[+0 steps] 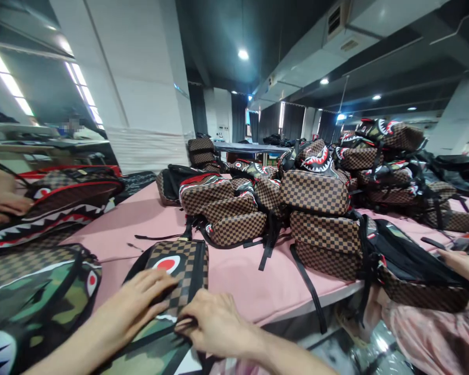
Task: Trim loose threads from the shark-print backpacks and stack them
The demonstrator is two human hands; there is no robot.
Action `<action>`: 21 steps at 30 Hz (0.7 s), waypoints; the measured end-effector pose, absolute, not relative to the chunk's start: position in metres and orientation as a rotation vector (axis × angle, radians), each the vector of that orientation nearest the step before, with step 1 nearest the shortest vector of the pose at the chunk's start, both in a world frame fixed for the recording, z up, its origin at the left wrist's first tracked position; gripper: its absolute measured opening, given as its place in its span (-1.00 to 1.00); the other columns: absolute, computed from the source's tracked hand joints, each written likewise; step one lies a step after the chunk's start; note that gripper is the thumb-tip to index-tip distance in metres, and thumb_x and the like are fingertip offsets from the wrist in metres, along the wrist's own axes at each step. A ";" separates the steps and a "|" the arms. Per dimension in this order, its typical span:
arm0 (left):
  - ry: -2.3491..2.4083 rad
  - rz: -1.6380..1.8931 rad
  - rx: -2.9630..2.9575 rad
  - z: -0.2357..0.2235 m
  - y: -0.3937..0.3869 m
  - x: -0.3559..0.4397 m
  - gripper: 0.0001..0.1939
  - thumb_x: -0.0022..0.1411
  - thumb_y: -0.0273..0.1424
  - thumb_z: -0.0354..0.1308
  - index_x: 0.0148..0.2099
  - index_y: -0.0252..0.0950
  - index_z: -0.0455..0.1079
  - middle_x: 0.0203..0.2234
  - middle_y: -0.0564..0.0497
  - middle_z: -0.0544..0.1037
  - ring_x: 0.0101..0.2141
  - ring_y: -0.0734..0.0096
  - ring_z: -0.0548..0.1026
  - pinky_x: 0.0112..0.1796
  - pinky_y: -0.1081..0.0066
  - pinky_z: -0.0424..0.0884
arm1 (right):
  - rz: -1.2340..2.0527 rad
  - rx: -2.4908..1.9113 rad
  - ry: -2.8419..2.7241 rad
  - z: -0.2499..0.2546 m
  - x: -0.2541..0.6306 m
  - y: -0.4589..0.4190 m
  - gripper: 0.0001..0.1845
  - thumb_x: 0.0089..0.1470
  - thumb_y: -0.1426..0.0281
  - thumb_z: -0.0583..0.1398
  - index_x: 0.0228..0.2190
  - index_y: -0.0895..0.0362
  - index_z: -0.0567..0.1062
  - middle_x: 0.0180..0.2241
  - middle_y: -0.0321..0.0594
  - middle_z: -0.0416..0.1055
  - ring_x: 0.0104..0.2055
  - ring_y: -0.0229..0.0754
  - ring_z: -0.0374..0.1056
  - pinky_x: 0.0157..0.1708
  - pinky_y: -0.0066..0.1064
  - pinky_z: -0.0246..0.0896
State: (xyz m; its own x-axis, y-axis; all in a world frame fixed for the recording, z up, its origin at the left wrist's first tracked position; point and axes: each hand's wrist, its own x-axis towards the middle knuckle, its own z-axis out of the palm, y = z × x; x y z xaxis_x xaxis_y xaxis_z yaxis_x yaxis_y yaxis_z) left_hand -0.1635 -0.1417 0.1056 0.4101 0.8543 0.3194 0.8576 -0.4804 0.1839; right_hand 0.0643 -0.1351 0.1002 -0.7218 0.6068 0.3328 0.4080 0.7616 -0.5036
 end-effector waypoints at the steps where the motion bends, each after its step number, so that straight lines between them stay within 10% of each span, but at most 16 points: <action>1: -1.578 -0.455 -2.631 0.108 -0.137 -0.173 -0.61 0.10 -0.23 0.09 0.00 -0.13 0.39 -0.01 -0.11 0.43 0.04 0.10 0.32 -0.02 0.20 0.29 | 0.479 -0.740 -2.585 0.110 0.060 -0.131 -0.76 0.08 0.24 0.13 -0.26 0.09 0.48 -0.30 -0.21 0.44 -0.31 -0.20 0.37 -0.38 -0.47 0.20; 7: -1.741 0.334 -2.501 0.123 -0.139 -0.167 -0.01 -0.26 -0.38 0.31 0.27 -0.12 0.02 0.24 -0.20 0.05 0.21 -0.29 -0.12 0.07 -0.25 -0.15 | 0.412 -0.477 -3.145 0.144 0.019 -0.116 -0.58 -0.07 0.01 0.17 -0.63 0.10 0.45 -0.67 -0.32 0.35 -0.59 -0.23 0.29 -0.64 -0.50 0.04; 15: -1.665 0.024 -2.236 0.076 -0.147 -0.157 -0.45 0.15 -0.51 -0.11 0.20 -0.18 0.20 0.20 -0.07 0.15 0.21 0.02 0.02 0.16 -0.06 -0.08 | 0.934 -0.431 -2.822 0.110 0.016 -0.138 -0.68 -0.09 0.10 0.25 -0.43 0.10 0.47 -0.53 -0.46 0.39 -0.48 -0.39 0.26 -0.50 -0.62 0.07; 21: -1.712 -0.287 -2.496 0.101 -0.175 -0.159 -0.62 0.15 -0.35 0.03 0.03 -0.22 0.38 0.02 -0.08 0.43 0.11 0.09 0.24 0.11 0.03 0.05 | 1.030 -0.325 -2.591 0.106 0.039 -0.139 -0.66 -0.10 0.12 0.27 -0.46 0.16 0.46 -0.49 -0.39 0.33 -0.46 -0.37 0.23 -0.46 -0.58 0.08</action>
State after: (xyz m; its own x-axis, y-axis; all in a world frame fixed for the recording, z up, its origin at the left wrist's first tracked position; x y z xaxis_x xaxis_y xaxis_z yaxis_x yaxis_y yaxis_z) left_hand -0.1590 -0.1748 0.1012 0.3498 0.9126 0.2116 0.9317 -0.3624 0.0231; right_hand 0.0388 -0.1393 0.1055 -0.9183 0.3285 0.2208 0.0873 0.7122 -0.6965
